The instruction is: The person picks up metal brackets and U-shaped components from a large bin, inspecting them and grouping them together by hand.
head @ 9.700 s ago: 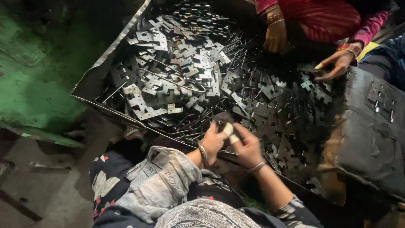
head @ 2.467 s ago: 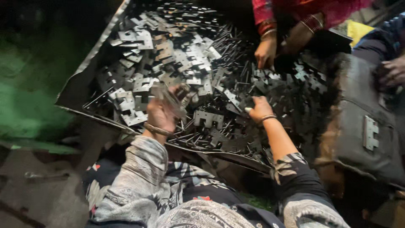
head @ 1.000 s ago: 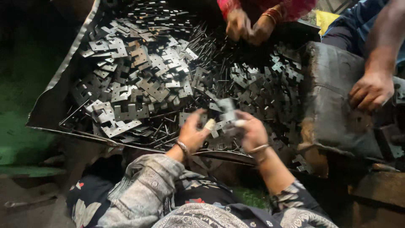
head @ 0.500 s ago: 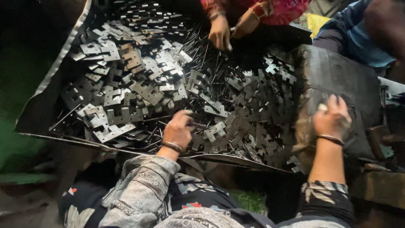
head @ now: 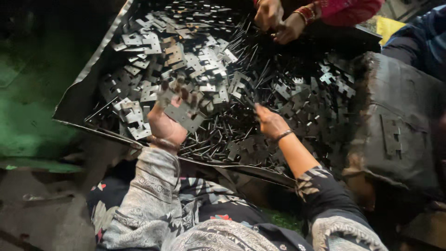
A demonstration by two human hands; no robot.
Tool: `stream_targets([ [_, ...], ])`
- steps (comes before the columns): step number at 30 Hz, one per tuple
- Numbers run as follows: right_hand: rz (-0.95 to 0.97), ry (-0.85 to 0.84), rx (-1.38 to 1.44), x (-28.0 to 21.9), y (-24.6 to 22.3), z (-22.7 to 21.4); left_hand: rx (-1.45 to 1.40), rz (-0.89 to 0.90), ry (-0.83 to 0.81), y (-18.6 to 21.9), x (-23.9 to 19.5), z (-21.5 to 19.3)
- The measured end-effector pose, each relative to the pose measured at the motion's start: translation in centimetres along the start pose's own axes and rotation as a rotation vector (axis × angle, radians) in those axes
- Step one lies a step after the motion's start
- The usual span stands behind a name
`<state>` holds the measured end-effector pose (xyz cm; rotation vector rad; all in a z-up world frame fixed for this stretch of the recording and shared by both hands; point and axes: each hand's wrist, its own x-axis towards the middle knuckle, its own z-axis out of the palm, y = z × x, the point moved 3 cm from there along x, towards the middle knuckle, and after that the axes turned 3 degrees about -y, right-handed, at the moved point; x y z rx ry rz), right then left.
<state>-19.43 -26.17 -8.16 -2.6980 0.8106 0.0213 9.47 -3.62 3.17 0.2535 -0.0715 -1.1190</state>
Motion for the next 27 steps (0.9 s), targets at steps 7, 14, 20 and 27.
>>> stream_targets([
  [7,-0.097,0.267,0.18,-6.7,-6.1,-9.1,1.488,-0.289,0.128,-6.7,2.8,-4.6],
  [14,0.364,0.438,1.432,-10.6,-6.5,-11.0,2.605,0.123,-0.249,-11.9,-0.7,-7.0],
  [20,0.139,0.114,2.489,-9.5,-3.5,-6.6,2.04,0.296,-0.286,-8.6,-1.0,-6.6],
  [27,0.447,0.191,1.555,-7.1,-10.9,-6.9,0.338,-0.278,0.38,-5.8,-3.1,-3.9],
])
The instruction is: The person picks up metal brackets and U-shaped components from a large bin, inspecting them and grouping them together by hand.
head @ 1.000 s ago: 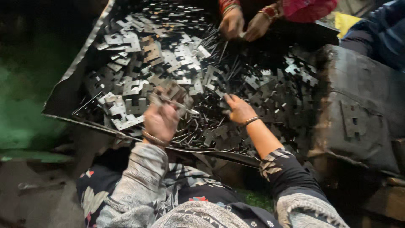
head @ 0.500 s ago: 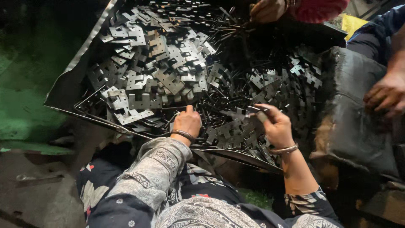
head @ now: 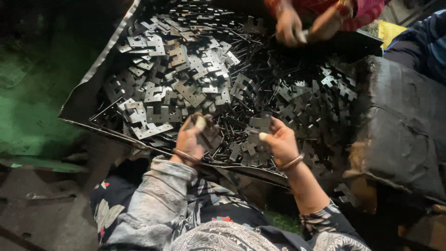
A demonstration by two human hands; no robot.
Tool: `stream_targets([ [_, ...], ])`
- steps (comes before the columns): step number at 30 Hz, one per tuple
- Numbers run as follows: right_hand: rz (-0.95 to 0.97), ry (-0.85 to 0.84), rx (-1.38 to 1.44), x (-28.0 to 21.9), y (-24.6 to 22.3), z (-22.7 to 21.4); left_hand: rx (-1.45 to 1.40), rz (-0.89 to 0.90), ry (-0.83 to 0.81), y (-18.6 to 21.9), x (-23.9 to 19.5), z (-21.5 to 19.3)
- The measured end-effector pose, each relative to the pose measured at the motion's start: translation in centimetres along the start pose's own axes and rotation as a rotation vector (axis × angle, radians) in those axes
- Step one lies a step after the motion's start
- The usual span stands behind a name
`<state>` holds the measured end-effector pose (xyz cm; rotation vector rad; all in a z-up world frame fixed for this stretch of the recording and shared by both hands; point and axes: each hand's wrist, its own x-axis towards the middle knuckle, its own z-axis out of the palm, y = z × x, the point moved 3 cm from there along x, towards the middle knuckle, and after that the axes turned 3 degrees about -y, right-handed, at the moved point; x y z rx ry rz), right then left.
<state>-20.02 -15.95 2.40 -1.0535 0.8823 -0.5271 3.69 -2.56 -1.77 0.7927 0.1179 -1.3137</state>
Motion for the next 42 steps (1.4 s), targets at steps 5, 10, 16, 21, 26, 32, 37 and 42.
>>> stream_targets([
  [5,-0.671,-0.178,-0.919,-3.2,-1.2,7.5,-0.398,-0.004,-0.185,-6.8,0.9,1.5],
  [10,-0.578,-0.426,-0.983,-3.9,1.7,7.7,-0.196,-0.039,-0.195,-9.9,1.7,1.3],
  [16,-0.005,-0.169,0.152,-1.2,3.0,1.7,0.198,-0.033,-0.433,-3.1,-2.1,2.9],
  [21,0.093,-0.263,0.657,-2.4,2.6,1.8,1.113,0.531,-0.127,5.0,-2.7,-0.9],
  [26,0.004,-0.378,0.526,-4.3,0.0,2.1,2.162,0.5,0.491,11.6,-5.1,-7.5],
  [32,-0.028,-0.231,0.435,-5.6,-1.6,1.9,2.062,0.915,0.16,10.0,-5.0,-5.0],
  [37,0.049,-0.14,0.336,-6.5,-1.5,3.4,1.245,0.487,-0.273,3.6,-4.1,1.7],
  [42,-0.24,0.289,0.092,-5.5,-4.8,-9.7,2.335,0.314,0.318,7.8,-1.9,-1.5],
])
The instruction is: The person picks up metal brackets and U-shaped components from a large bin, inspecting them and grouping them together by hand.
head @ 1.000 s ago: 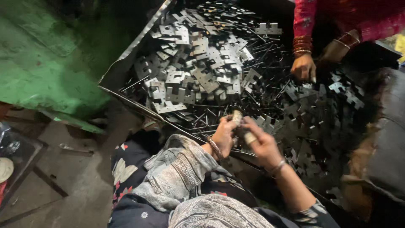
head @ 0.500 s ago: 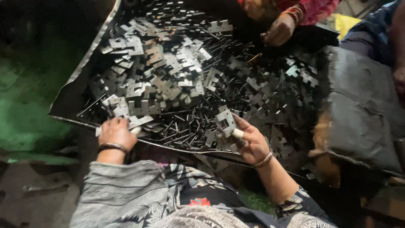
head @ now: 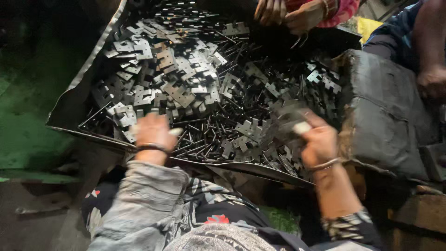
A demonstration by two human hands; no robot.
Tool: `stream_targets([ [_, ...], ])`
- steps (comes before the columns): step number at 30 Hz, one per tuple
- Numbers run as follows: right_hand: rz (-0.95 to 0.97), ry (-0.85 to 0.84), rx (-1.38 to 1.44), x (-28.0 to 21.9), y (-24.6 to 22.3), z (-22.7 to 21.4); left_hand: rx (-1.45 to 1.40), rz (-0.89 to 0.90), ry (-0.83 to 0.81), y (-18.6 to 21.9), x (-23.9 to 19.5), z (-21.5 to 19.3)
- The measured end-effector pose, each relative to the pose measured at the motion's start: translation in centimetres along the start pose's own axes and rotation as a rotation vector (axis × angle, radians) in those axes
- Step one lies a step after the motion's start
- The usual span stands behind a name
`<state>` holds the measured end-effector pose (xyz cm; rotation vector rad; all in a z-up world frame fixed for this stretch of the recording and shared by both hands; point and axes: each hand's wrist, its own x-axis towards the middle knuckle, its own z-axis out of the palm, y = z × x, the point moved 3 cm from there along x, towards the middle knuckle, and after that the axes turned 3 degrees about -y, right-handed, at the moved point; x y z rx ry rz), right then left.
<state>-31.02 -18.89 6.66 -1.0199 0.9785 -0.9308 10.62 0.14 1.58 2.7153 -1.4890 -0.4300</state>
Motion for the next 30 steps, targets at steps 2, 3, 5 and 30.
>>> stream_targets([
  [2,-0.634,0.152,-0.689,3.6,-3.2,-8.3,0.081,-0.113,0.015,-4.6,-0.2,0.6],
  [3,-0.799,0.335,-0.948,5.0,-4.2,-12.9,0.073,-0.172,-0.045,-6.0,-0.2,1.2],
  [5,-0.964,0.532,-1.583,6.1,-6.0,-20.9,0.061,-0.127,-0.056,-7.5,-0.2,1.7],
  [30,-0.522,-0.245,-1.486,11.1,12.7,-1.4,-0.547,0.457,0.347,1.1,-2.7,-0.3],
])
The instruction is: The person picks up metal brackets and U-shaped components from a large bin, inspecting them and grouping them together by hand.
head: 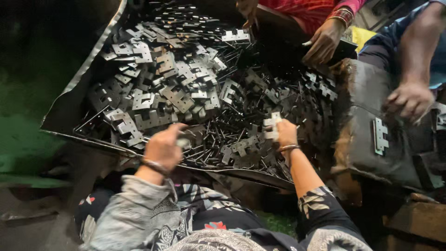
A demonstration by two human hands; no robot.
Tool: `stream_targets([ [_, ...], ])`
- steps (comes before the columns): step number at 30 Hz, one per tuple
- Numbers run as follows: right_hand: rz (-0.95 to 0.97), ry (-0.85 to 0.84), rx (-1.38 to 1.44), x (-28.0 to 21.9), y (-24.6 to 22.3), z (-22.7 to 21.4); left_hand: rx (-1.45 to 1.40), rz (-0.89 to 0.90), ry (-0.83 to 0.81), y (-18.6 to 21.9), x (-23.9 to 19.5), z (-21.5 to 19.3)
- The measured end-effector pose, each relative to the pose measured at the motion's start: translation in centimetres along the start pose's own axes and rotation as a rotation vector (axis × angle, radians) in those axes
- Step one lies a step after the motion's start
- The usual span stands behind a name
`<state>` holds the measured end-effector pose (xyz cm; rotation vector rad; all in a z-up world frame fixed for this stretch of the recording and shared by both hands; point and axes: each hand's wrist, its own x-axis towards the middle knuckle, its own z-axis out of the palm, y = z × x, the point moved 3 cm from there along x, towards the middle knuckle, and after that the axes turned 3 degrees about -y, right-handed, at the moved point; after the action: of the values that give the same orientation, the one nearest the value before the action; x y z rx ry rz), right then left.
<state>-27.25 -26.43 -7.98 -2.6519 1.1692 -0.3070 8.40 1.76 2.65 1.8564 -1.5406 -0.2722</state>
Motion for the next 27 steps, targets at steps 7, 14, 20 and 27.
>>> stream_targets([
  [7,-0.253,0.207,0.355,2.8,-12.3,-0.2,-0.209,0.101,-0.067,3.1,-0.1,5.2],
  [14,-0.441,0.138,-0.108,2.5,-14.9,2.8,-0.597,0.056,0.255,1.2,-1.7,0.7],
  [20,-0.409,0.19,0.109,2.7,-14.6,3.0,-1.681,-0.493,0.333,-2.8,-0.9,2.3],
  [27,-0.33,-0.009,0.267,4.1,-15.1,1.2,-0.066,-0.253,-0.048,-1.1,0.0,2.6],
])
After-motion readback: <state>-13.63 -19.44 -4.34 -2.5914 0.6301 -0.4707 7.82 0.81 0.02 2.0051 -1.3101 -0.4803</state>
